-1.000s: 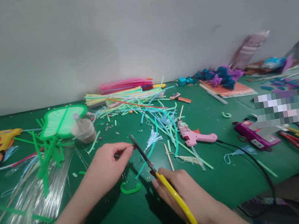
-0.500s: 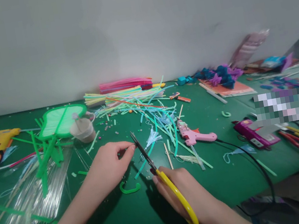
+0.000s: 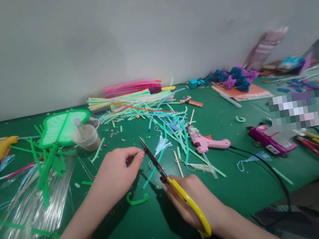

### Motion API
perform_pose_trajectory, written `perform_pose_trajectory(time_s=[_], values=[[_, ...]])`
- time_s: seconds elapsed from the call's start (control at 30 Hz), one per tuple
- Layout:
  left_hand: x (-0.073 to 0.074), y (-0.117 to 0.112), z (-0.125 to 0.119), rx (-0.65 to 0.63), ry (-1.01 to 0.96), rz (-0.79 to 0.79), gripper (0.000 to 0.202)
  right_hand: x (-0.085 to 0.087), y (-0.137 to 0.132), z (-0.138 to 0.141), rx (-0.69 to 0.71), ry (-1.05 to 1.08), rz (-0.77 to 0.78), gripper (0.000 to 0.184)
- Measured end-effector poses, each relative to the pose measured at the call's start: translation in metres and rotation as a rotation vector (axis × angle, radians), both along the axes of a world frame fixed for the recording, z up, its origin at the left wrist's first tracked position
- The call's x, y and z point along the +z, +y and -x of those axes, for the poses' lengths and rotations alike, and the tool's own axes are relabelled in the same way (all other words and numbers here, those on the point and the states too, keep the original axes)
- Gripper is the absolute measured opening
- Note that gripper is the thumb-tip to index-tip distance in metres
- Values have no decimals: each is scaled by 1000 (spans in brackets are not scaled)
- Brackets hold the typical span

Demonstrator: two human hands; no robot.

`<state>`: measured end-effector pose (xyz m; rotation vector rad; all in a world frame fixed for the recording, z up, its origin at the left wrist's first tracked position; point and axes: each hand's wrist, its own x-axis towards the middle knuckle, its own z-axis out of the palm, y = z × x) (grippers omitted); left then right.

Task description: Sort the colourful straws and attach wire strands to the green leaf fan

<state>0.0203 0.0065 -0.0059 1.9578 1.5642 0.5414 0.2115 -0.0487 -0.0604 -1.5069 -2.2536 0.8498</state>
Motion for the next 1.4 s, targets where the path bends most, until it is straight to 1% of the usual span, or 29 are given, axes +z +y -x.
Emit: perform_pose_trajectory(time_s=[0.13,0.23,0.3,0.43,0.53,0.57,0.6,0.7,0.77,0.83,0.9,0.97,1.0,1.07,1.13,1.2,1.27,1.3,1.33,1.4], values=[[0,-1,2,-15,16,3,34,-2,-2,2,-25,57,27,31],[1,-2,3,-21,17,23,34,0,-5,2,-45,88,72,33],[2,-3,3,-21,26,33,32,4,-6,1,-55,108,117,35],[3,-2,5,-34,37,19,30,17,-6,-7,-50,114,266,42],[3,-4,8,-41,22,25,31,24,-6,-17,-130,83,299,49],[3,-6,9,-37,13,27,31,26,-7,-20,-138,102,311,50],[3,-8,10,-32,-1,27,31,26,-8,-24,-112,152,333,51],[8,-15,11,-25,-44,45,31,27,-12,-31,79,443,431,58],[13,-19,12,-22,-37,46,32,28,-14,-31,166,591,489,63],[17,-20,14,0,1,0,32,30,-16,-29,159,631,525,66],[18,-19,18,45,42,-62,31,31,-16,-25,104,596,524,72],[17,-18,22,99,65,-86,33,31,-14,-22,5,541,463,78],[16,-17,24,115,60,-86,34,30,-13,-21,-52,524,415,76],[17,-16,26,135,11,-74,35,27,-7,-20,-171,498,304,65],[21,-16,26,152,-99,-51,35,23,3,-19,-272,442,194,55],[29,-15,25,167,-255,-5,35,17,17,-18,-327,337,92,48],[37,-11,22,164,-432,47,33,11,33,-17,-325,224,-35,44],[39,-7,21,165,-516,65,32,7,40,-16,-301,174,-108,41],[40,-3,19,173,-595,82,30,3,46,-14,-265,131,-187,38],[35,6,15,214,-737,118,25,-3,54,-10,-213,72,-362,33]])
